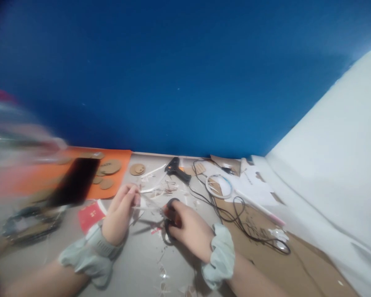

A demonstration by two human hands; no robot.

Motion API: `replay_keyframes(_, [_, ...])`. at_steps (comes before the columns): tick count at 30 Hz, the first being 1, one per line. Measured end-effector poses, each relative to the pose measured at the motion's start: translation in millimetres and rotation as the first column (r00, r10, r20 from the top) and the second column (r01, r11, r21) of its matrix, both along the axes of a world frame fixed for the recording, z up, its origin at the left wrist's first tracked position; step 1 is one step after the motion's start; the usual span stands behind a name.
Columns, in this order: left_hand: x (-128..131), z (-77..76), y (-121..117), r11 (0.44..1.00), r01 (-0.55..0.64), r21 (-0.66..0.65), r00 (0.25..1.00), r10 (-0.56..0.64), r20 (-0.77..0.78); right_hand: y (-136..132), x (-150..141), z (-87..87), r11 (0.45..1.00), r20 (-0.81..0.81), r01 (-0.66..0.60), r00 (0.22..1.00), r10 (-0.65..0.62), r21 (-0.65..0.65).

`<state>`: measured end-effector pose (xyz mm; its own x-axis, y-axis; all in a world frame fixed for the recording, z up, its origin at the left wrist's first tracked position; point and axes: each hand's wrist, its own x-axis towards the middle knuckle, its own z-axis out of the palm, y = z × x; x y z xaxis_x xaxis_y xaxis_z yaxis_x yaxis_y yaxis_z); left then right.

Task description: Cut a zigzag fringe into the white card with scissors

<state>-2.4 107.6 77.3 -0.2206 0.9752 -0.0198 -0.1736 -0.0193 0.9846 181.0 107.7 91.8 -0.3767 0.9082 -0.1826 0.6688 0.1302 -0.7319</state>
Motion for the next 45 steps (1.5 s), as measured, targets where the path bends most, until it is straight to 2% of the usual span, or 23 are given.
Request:
replay_keyframes(5, [0, -1.1, 0, 1.000, 0.000, 0.009, 1.000, 0.000, -0.002, -3, -1, 4.7, 0.999, 0.028, -0.011, 1.000, 0.012, -0.049])
replay_keyframes(11, [0, 0.9, 0, 1.000, -0.014, 0.024, 1.000, 0.014, -0.021, -2, 0, -0.8, 1.000, -0.001, -0.009, 1.000, 0.009, -0.023])
replay_keyframes(21, [0, 2.2, 0, 1.000, -0.013, 0.020, 0.999, 0.014, -0.029, -2, 0, 2.5, 0.999, -0.011, -0.016, 1.000, 0.016, -0.051])
replay_keyframes(27, [-1, 1.2, 1, 1.000, -0.012, 0.016, 0.999, 0.012, -0.039, 0, 2, -2.5, 1.000, -0.032, -0.001, 0.999, 0.000, -0.020])
replay_keyframes(31, [0, -2.8, 1, 1.000, 0.004, 0.009, 0.999, -0.004, -0.037, 3, 4, -9.1, 0.995, -0.120, 0.088, 0.988, -0.092, -0.040])
replay_keyframes(34, [2, -2.3, -4, 0.996, 0.078, 0.041, 0.989, -0.072, -0.132, 5, 3, -9.7, 0.978, -0.305, 0.137, 0.935, -0.180, -0.158])
replay_keyframes(36, [4, 0.0, -10, 0.977, 0.165, 0.133, 0.929, -0.109, -0.353, 5, 2, -6.3, 0.958, -0.457, 0.132, 0.857, -0.239, -0.254])
replay_keyframes(39, [8, 3.5, -18, 0.916, 0.316, 0.246, 0.719, -0.062, -0.692, 2, 0, 2.0, 0.944, -0.576, 0.141, 0.762, -0.296, -0.299])
replay_keyframes(42, [11, 4.4, -21, 0.872, 0.408, 0.269, 0.561, -0.007, -0.828, -3, -3, 8.3, 0.961, -0.592, 0.174, 0.760, -0.269, -0.214])
replay_keyframes(45, [11, 3.5, -20, 0.842, 0.463, 0.276, 0.493, 0.013, -0.870, -5, -5, 9.2, 0.972, -0.591, 0.177, 0.772, -0.233, -0.152])
